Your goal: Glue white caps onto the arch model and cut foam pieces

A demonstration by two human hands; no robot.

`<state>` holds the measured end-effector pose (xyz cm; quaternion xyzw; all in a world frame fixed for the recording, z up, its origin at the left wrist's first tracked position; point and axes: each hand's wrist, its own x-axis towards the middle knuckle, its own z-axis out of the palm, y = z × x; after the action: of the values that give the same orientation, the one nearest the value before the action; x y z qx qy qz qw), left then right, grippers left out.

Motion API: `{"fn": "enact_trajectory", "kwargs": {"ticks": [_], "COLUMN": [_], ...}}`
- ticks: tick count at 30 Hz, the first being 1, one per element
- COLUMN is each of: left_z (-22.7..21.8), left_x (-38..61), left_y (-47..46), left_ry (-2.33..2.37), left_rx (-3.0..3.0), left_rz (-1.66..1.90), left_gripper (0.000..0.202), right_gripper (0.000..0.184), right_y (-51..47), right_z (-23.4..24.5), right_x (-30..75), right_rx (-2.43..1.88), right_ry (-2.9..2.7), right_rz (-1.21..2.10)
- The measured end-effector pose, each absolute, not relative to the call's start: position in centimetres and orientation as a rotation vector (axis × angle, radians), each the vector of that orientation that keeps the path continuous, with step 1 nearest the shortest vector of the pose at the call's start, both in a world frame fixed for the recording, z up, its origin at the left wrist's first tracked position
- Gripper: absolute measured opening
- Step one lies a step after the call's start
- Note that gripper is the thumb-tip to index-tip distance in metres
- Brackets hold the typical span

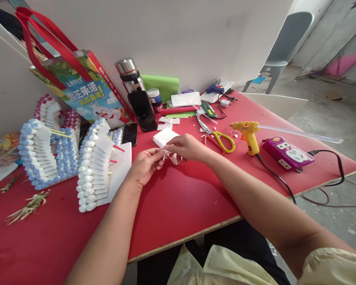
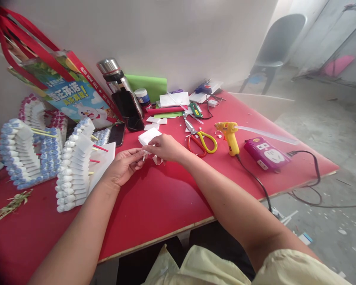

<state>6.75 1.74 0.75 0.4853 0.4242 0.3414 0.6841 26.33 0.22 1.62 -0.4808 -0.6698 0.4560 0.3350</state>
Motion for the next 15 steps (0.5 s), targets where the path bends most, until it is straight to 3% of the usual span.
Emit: {"fn": "enact_trajectory", "kwargs": {"ticks": [9,15], "left_z": [0.4,-0.6], "left_x": [6.9,8.0], "left_y": [1.7,1.3], "left_ry": [0.929,0.928], "left_rx": [1.127,1.178], "left_rz": [0.817,1.054], "left_gripper": [0.027,0.026], "right_gripper": [0.024,0.022], "right_y": [-0.2,-0.8], "right_z": [2.0,2.3], "right_x": [25.8,25.0], "right_rx": [-1.288,-1.385], "right_ry": [-1.729,-1.729], "right_rz": [1.253,0.991]}}
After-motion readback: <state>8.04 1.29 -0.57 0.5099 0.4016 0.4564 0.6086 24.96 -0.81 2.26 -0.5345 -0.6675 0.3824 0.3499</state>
